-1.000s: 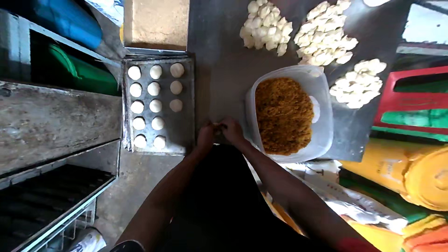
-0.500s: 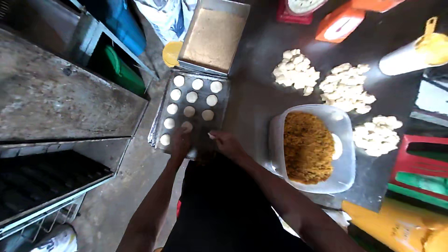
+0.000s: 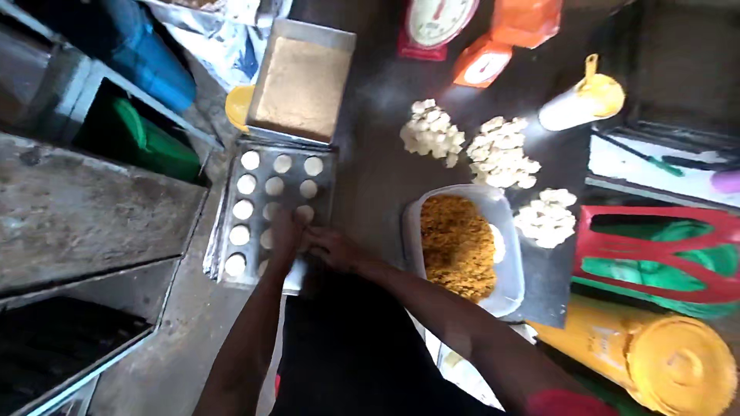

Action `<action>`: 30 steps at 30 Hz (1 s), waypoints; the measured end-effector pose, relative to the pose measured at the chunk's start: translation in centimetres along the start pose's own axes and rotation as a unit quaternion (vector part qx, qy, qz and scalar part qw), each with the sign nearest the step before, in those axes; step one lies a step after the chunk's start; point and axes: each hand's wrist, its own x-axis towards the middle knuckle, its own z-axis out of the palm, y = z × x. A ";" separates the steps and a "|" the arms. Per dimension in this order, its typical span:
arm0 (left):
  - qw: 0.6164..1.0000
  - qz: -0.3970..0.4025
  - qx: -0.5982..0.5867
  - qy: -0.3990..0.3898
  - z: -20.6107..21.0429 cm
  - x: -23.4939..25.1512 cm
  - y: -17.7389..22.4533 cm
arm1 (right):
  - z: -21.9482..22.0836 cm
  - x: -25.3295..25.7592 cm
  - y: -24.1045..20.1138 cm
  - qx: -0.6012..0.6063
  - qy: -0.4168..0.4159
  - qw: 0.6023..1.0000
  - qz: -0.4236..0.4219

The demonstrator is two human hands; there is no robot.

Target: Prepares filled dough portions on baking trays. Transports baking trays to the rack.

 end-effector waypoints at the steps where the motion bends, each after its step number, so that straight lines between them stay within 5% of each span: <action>1: 1.000 0.006 0.007 0.001 0.2 0.3 0.4 | -2.9 -0.6 0.7 0.013 0.071 0.997 0.000; 6: 1.000 0.005 0.018 0.016 0.5 0.3 2.0 | -19.9 -3.7 13.6 0.009 0.257 0.950 0.177; 9: 0.999 -0.010 0.014 0.042 0.5 -0.6 2.5 | -26.8 -4.1 21.9 -0.068 0.277 0.909 0.304; 17: 0.988 0.055 -0.088 0.117 1.6 -5.8 4.3 | -28.5 -0.2 29.0 -0.099 0.191 0.904 0.369; 22: 0.963 0.072 -0.253 0.064 0.8 -7.9 9.9 | -25.9 -4.1 16.6 0.013 0.323 0.905 0.275; 26: 0.911 0.076 -0.400 -0.061 2.4 -8.1 12.5 | -14.6 -7.7 5.7 0.218 0.343 0.902 0.147; 30: 0.905 0.190 -0.379 -0.035 3.0 -8.0 12.6 | -7.4 -9.6 -1.5 0.314 0.355 0.863 0.172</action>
